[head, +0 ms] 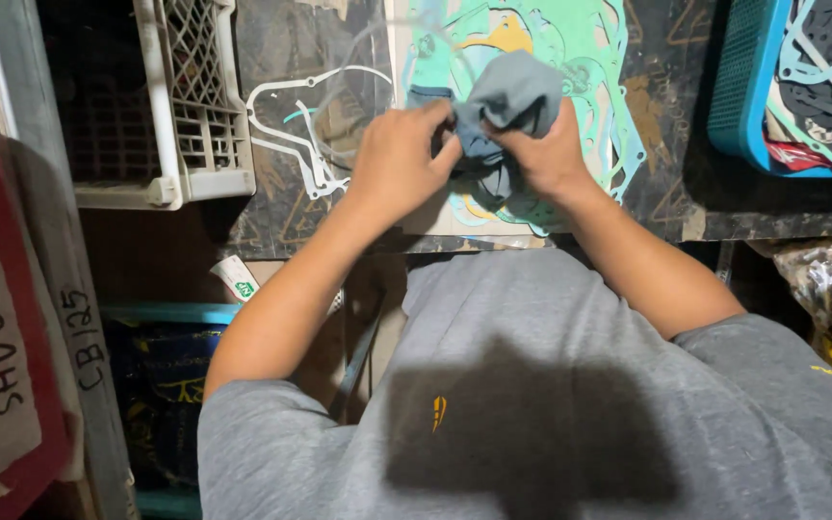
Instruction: Sorting and organizing various engine gaskets on a workbench in a parts room.
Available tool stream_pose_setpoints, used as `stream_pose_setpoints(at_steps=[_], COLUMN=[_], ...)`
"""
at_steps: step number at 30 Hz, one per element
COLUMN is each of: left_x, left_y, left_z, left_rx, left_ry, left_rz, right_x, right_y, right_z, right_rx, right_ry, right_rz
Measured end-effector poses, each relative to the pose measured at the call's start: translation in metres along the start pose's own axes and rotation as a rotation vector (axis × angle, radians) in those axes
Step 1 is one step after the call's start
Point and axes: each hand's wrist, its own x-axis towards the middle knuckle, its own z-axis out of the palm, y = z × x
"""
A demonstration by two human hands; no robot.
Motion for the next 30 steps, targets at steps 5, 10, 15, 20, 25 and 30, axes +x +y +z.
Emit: stream_pose_setpoints(at_steps=[5, 10, 15, 20, 25, 30], left_x=[0.001, 0.007, 0.007, 0.004, 0.003, 0.005], left_y=[0.01, 0.009, 0.001, -0.007, -0.009, -0.012], left_z=[-0.009, -0.003, 0.007, 0.017, 0.018, 0.011], left_rx=[-0.409, -0.659, -0.837, -0.806, -0.818, -0.89], left_ry=[-0.002, 0.046, 0.027, 0.076, 0.109, 0.21], left_rz=[-0.145, -0.182, -0.263, -0.245, -0.252, -0.28], right_x=[0.001, -0.002, -0.007, -0.019, -0.012, -0.012], right_y=[-0.008, 0.037, 0.058, 0.044, -0.023, -0.031], right_z=[-0.009, -0.022, -0.034, -0.013, 0.019, 0.019], right_rx=[-0.136, 0.111, 0.283, 0.094, -0.04, -0.06], right_ry=[0.004, 0.246, 0.167, -0.043, -0.068, -0.086], right_rz=[-0.149, -0.158, -0.008, 0.014, -0.147, -0.12])
